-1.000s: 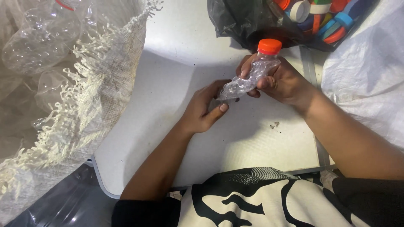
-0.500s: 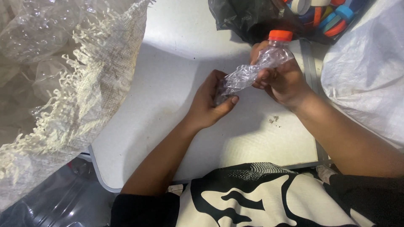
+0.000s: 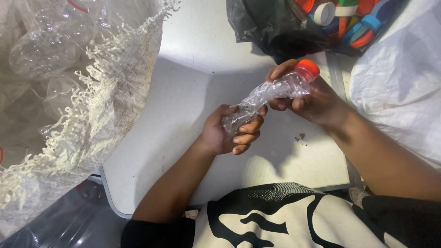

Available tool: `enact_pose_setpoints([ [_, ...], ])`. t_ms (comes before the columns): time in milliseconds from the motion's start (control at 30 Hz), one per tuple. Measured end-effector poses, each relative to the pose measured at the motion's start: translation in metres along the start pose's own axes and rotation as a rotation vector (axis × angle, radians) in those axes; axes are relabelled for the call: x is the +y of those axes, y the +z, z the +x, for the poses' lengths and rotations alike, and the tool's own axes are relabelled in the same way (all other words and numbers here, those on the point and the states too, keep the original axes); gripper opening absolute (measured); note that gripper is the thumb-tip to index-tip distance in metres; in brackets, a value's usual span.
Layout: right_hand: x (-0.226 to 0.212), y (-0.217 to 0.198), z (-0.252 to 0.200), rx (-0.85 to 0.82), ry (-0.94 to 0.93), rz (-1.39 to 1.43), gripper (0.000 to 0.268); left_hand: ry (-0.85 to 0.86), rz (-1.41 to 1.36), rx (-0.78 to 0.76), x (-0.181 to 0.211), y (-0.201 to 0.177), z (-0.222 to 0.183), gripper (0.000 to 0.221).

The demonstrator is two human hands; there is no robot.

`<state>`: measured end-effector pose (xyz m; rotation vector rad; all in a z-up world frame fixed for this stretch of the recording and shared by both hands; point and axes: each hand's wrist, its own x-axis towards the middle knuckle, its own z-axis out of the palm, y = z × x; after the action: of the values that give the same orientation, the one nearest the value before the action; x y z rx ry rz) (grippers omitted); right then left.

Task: The person repeatedly picks up empty plastic bottles from a large sack, crushes them by hand, and places them back into the sack. The person also removes bottle caps and places them into a separate black bag.

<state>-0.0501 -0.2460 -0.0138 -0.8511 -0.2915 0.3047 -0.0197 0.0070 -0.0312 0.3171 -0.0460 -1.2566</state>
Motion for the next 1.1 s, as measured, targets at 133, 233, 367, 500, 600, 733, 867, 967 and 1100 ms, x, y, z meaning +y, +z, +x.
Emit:
enact_pose_setpoints([
  [133, 0.007, -0.009, -0.009, 0.050, -0.070, -0.059, 0.057, -0.098, -0.115, -0.036, -0.002, 0.006, 0.001, 0.067],
  [233, 0.011, -0.014, -0.010, 0.134, -0.087, 0.044, 0.054, -0.068, 0.080, 0.009, -0.001, 0.013, 0.009, 0.065],
  [367, 0.004, -0.006, -0.008, 0.269, -0.118, 0.093, 0.053, 0.155, 0.645, 0.184, 0.009, 0.031, 0.011, 0.052],
  [500, 0.003, -0.001, -0.007, 0.315, -0.131, 0.051, 0.048, 0.356, 1.110, 0.359, 0.022, 0.027, 0.001, 0.042],
  [600, 0.000, 0.002, -0.004, 0.404, -0.093, 0.033, 0.037, 0.538, 1.590, 0.507, 0.024, 0.022, 0.000, 0.039],
  [733, -0.001, 0.002, -0.005, 0.540, -0.054, -0.012, 0.032, 0.792, 2.133, 0.559, 0.025, 0.021, 0.003, 0.042],
  [867, -0.006, 0.009, -0.002, 0.693, -0.061, -0.032, 0.039, 1.020, 2.349, 0.581, 0.021, 0.019, 0.013, 0.043],
  [967, -0.007, 0.006, 0.000, 0.681, -0.081, -0.130, 0.031, 0.857, 2.133, 0.533, 0.013, 0.008, 0.010, 0.046],
  [1100, -0.009, -0.008, -0.005, 0.496, -0.114, -0.197, 0.030, 0.552, 1.749, 0.383, 0.012, 0.010, 0.005, 0.052],
])
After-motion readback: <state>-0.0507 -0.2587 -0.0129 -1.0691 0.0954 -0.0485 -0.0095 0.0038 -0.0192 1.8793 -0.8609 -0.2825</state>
